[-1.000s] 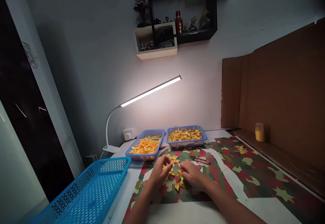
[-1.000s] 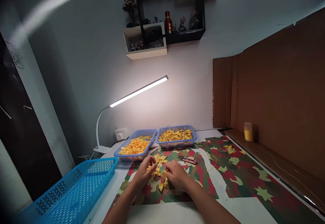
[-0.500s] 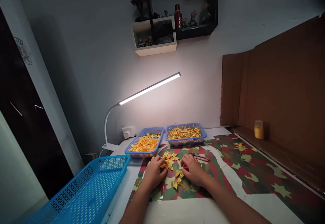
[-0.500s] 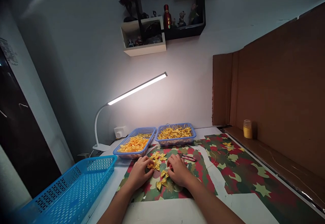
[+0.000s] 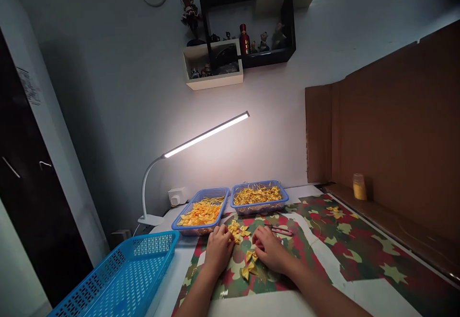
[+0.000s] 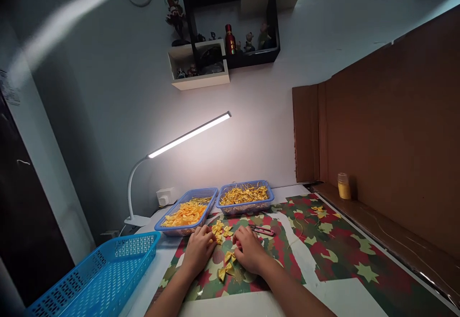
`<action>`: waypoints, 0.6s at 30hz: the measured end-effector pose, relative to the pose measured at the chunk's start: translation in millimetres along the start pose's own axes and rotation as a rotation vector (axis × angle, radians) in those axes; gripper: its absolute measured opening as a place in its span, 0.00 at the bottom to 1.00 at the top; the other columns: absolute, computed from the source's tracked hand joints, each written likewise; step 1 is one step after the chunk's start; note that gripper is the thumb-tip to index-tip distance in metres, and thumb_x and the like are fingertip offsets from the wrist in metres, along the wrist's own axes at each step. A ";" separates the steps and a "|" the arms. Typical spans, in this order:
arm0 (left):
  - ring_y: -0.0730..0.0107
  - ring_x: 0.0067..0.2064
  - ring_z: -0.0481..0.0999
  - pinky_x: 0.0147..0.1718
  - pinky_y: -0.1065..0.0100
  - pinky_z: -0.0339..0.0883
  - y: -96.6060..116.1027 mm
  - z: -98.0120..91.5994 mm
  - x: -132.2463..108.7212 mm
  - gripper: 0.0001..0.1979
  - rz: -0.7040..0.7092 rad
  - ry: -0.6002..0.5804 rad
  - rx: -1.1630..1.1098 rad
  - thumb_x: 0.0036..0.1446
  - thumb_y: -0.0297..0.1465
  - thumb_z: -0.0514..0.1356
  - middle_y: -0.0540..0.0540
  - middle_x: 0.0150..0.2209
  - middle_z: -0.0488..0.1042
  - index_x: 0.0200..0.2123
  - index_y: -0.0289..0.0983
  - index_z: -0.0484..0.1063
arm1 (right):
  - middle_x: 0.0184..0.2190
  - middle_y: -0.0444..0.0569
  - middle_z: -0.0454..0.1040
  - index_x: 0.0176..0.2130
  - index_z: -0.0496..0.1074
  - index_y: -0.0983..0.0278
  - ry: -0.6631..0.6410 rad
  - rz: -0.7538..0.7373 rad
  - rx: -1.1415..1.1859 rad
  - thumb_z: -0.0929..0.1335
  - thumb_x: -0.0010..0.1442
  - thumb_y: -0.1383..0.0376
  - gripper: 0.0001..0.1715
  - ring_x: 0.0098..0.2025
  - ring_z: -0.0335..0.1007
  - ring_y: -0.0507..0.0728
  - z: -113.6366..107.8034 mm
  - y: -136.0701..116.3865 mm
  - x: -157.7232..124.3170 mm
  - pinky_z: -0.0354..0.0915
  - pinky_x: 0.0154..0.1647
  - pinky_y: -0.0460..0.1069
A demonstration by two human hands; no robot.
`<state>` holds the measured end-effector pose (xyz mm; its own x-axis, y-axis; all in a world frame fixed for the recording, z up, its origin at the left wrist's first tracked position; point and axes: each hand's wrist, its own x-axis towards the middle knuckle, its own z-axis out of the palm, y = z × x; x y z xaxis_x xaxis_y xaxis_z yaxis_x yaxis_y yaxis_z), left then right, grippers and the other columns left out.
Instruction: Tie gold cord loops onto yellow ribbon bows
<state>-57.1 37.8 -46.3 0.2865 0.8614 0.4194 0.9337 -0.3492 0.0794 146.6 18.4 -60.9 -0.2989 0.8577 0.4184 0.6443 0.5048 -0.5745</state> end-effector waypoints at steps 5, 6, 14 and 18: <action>0.55 0.44 0.69 0.43 0.58 0.60 -2.9 4.9 3.2 0.09 0.006 0.077 -0.102 0.57 0.27 0.54 0.41 0.39 0.74 0.30 0.36 0.73 | 0.37 0.49 0.70 0.32 0.65 0.63 0.059 -0.017 0.023 0.62 0.49 0.76 0.10 0.43 0.62 0.59 -2.5 -3.8 2.2 0.59 0.46 0.54; 0.56 0.43 0.69 0.43 0.58 0.60 -4.3 5.9 4.0 0.09 -0.003 0.125 -0.215 0.58 0.28 0.53 0.41 0.38 0.73 0.29 0.36 0.72 | 0.37 0.49 0.70 0.32 0.66 0.63 0.074 -0.025 0.043 0.62 0.50 0.76 0.10 0.43 0.63 0.59 -3.2 -4.8 2.8 0.59 0.46 0.54; 0.78 0.24 0.60 0.25 0.73 0.56 17.9 13.8 4.9 0.27 -0.291 -0.045 -1.590 0.40 0.53 0.68 0.54 0.24 0.63 0.30 0.35 0.68 | 0.35 0.48 0.73 0.39 0.68 0.62 0.158 0.025 0.578 0.70 0.53 0.61 0.13 0.38 0.68 0.58 3.8 -23.1 6.4 0.63 0.41 0.53; 0.81 0.24 0.61 0.24 0.76 0.58 35.5 9.9 -0.8 0.27 -0.422 -0.224 -1.821 0.36 0.47 0.73 0.55 0.24 0.63 0.31 0.36 0.67 | 0.27 0.44 0.69 0.32 0.66 0.62 0.165 0.092 0.839 0.70 0.52 0.55 0.14 0.31 0.68 0.55 14.3 -26.7 8.0 0.64 0.34 0.50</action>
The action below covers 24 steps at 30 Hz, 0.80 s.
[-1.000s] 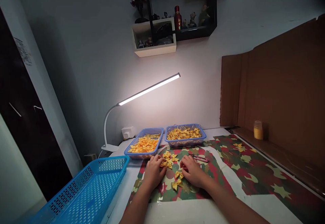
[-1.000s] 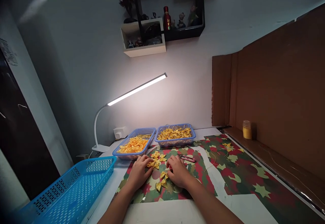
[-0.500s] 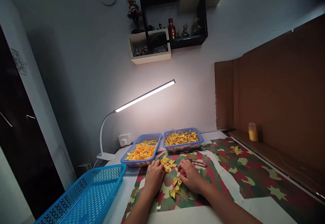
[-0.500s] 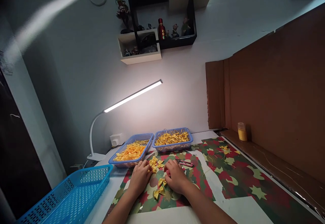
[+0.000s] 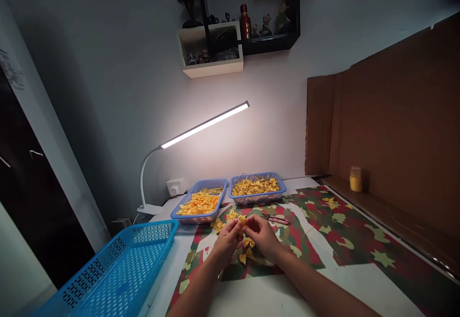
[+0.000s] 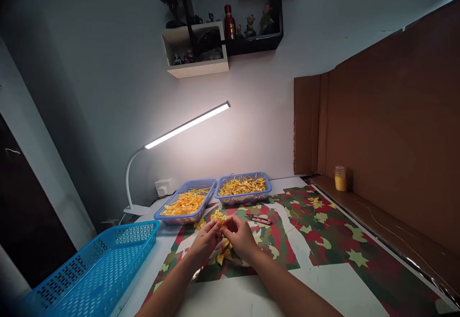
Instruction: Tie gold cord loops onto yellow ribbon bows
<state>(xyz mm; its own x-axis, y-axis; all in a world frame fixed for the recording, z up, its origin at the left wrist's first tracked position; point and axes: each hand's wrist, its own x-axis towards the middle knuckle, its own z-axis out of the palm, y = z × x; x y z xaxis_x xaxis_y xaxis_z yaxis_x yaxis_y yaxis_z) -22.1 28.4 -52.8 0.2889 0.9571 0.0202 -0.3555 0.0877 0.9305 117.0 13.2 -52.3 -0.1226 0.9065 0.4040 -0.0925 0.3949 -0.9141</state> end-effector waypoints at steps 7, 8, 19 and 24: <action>0.78 0.26 0.66 0.24 0.75 0.62 11.5 1.4 -8.6 0.25 0.138 -0.043 0.147 0.41 0.47 0.70 0.52 0.29 0.68 0.36 0.36 0.69 | 0.28 0.46 0.74 0.31 0.70 0.64 -0.108 -0.011 -0.112 0.69 0.53 0.56 0.13 0.31 0.70 0.55 -13.3 -7.2 -0.1 0.65 0.34 0.50; 0.79 0.26 0.66 0.23 0.76 0.61 12.0 1.0 -9.7 0.25 0.157 -0.045 0.211 0.42 0.46 0.70 0.52 0.30 0.68 0.37 0.36 0.70 | 0.28 0.47 0.74 0.30 0.71 0.64 -0.127 -0.011 -0.130 0.69 0.53 0.58 0.11 0.31 0.70 0.55 -15.6 -9.0 -0.4 0.65 0.34 0.50; 0.75 0.26 0.68 0.24 0.73 0.63 9.9 -2.6 -15.6 0.22 0.232 -0.139 0.468 0.48 0.46 0.66 0.51 0.28 0.68 0.40 0.37 0.70 | 0.29 0.44 0.71 0.32 0.68 0.62 -0.193 -0.156 -0.454 0.66 0.55 0.68 0.01 0.32 0.67 0.53 -28.1 -29.2 -8.8 0.62 0.34 0.48; 0.72 0.29 0.69 0.27 0.72 0.62 12.8 -3.1 -18.4 0.14 0.393 -0.114 0.763 0.54 0.41 0.62 0.49 0.29 0.72 0.36 0.36 0.72 | 0.30 0.45 0.71 0.29 0.68 0.63 -0.249 -0.225 -0.648 0.66 0.52 0.75 0.07 0.34 0.64 0.54 -31.8 -30.0 -9.2 0.60 0.38 0.50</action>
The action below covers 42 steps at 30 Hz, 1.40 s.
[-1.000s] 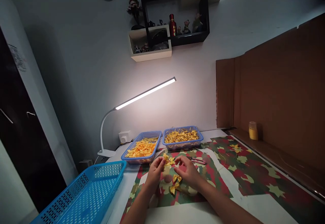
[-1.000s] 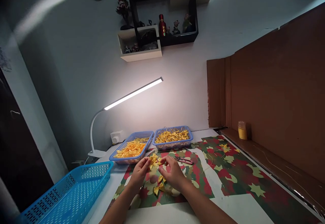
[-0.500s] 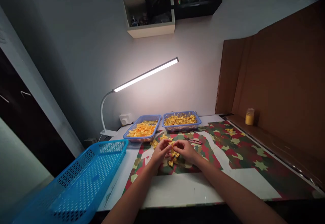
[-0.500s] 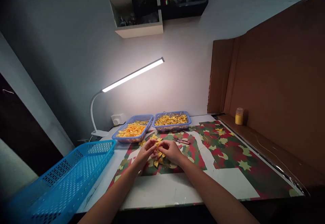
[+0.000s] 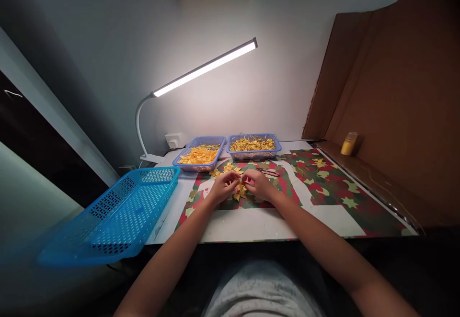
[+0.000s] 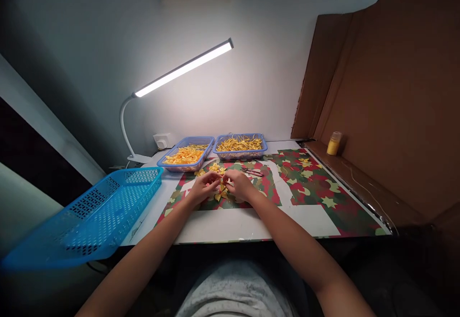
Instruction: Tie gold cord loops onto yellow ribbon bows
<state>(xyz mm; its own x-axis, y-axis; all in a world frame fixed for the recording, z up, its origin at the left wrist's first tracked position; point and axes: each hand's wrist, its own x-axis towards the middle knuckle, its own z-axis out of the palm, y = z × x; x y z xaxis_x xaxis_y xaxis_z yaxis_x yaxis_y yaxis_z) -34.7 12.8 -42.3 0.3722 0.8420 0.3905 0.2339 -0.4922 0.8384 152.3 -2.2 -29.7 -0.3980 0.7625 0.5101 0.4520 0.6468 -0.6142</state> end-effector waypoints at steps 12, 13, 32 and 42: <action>0.74 0.28 0.64 0.29 0.72 0.59 12.8 -2.6 -2.5 0.06 0.122 -0.032 0.241 0.55 0.32 0.58 0.50 0.27 0.69 0.29 0.36 0.70 | 0.29 0.46 0.68 0.30 0.64 0.63 -0.103 0.052 -0.225 0.64 0.57 0.70 0.04 0.33 0.59 0.55 -0.9 -1.0 -1.1 0.55 0.38 0.50; 0.74 0.28 0.64 0.29 0.72 0.58 13.2 -2.9 -2.8 0.06 0.122 -0.038 0.255 0.55 0.32 0.58 0.50 0.26 0.69 0.29 0.36 0.70 | 0.29 0.46 0.67 0.29 0.64 0.63 -0.114 0.055 -0.228 0.63 0.58 0.70 0.05 0.33 0.59 0.55 -0.7 -0.7 -0.7 0.55 0.38 0.50; 0.72 0.28 0.62 0.28 0.71 0.55 -1.0 -7.9 0.6 0.07 0.046 -0.153 0.356 0.56 0.34 0.57 0.52 0.26 0.66 0.28 0.37 0.66 | 0.31 0.48 0.67 0.30 0.61 0.62 -0.201 0.023 -0.246 0.60 0.62 0.67 0.07 0.36 0.58 0.57 -2.0 2.6 -1.9 0.54 0.41 0.53; 0.78 0.21 0.54 0.20 0.74 0.49 3.5 -5.9 -3.0 0.19 -0.073 -0.261 -0.008 0.57 0.48 0.57 0.56 0.21 0.56 0.29 0.38 0.61 | 0.27 0.44 0.62 0.26 0.55 0.60 -0.237 0.027 0.025 0.56 0.55 0.69 0.07 0.31 0.57 0.55 -0.6 -3.1 1.3 0.58 0.35 0.49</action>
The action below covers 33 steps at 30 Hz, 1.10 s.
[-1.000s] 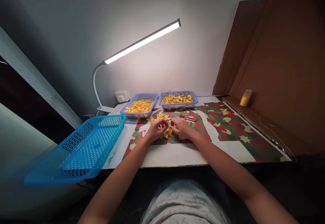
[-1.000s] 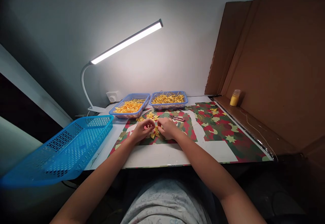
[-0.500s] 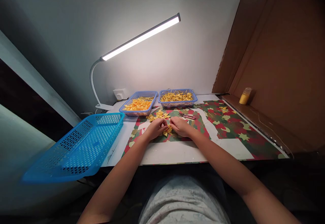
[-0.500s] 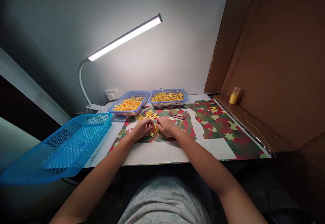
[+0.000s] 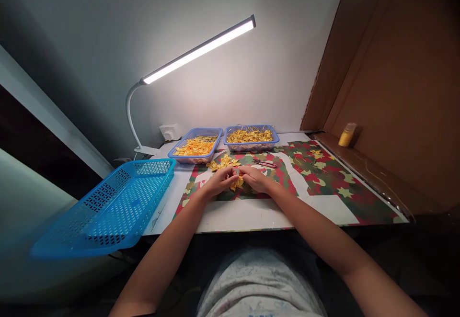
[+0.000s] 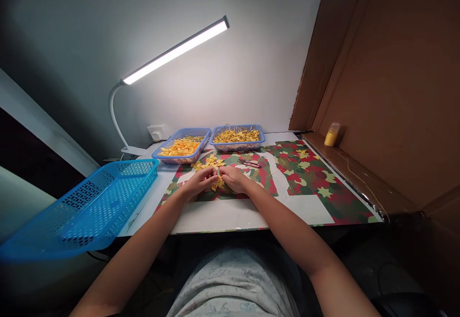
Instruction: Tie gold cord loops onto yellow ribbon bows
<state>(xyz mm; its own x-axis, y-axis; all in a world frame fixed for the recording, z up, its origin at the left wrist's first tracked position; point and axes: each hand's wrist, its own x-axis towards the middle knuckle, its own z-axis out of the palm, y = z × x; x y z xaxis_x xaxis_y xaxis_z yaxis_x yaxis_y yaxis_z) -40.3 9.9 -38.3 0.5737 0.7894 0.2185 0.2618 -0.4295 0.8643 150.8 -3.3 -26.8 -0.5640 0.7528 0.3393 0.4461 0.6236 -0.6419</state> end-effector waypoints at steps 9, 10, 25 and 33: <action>0.79 0.22 0.52 0.20 0.74 0.47 0.7 -5.4 1.8 0.21 -0.046 -0.091 -0.190 0.55 0.49 0.60 0.55 0.24 0.57 0.30 0.37 0.61 | 0.24 0.42 0.57 0.26 0.53 0.60 0.039 0.029 0.216 0.55 0.50 0.66 0.03 0.29 0.54 0.54 2.6 0.3 1.5 0.56 0.31 0.48; 0.79 0.23 0.53 0.20 0.75 0.47 1.7 -5.8 1.8 0.20 -0.031 -0.094 -0.189 0.55 0.49 0.60 0.55 0.24 0.57 0.30 0.37 0.62 | 0.24 0.42 0.57 0.25 0.53 0.60 0.040 0.029 0.229 0.55 0.50 0.66 0.02 0.29 0.54 0.53 3.0 1.1 1.9 0.56 0.31 0.48; 0.70 0.30 0.65 0.29 0.70 0.60 -8.4 -14.4 2.1 0.14 0.066 0.097 0.232 0.58 0.41 0.57 0.49 0.28 0.67 0.29 0.37 0.66 | 0.29 0.42 0.60 0.32 0.56 0.60 0.251 0.180 0.292 0.58 0.55 0.60 0.05 0.31 0.57 0.53 2.3 12.3 3.7 0.58 0.32 0.48; 0.57 0.46 0.68 0.48 0.57 0.61 -16.2 -29.1 0.3 0.07 0.030 0.313 0.797 0.57 0.33 0.58 0.42 0.43 0.72 0.36 0.38 0.73 | 0.30 0.43 0.63 0.32 0.58 0.60 0.426 0.283 0.195 0.60 0.54 0.61 0.06 0.31 0.58 0.54 -4.6 30.3 1.2 0.57 0.33 0.49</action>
<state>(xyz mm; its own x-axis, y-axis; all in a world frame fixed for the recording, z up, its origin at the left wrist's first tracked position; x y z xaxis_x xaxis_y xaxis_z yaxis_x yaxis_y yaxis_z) -67.0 29.8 -39.1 0.3796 0.8069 0.4526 0.7845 -0.5401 0.3048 166.8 17.5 -42.7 -0.0913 0.9295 0.3574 0.3793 0.3643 -0.8505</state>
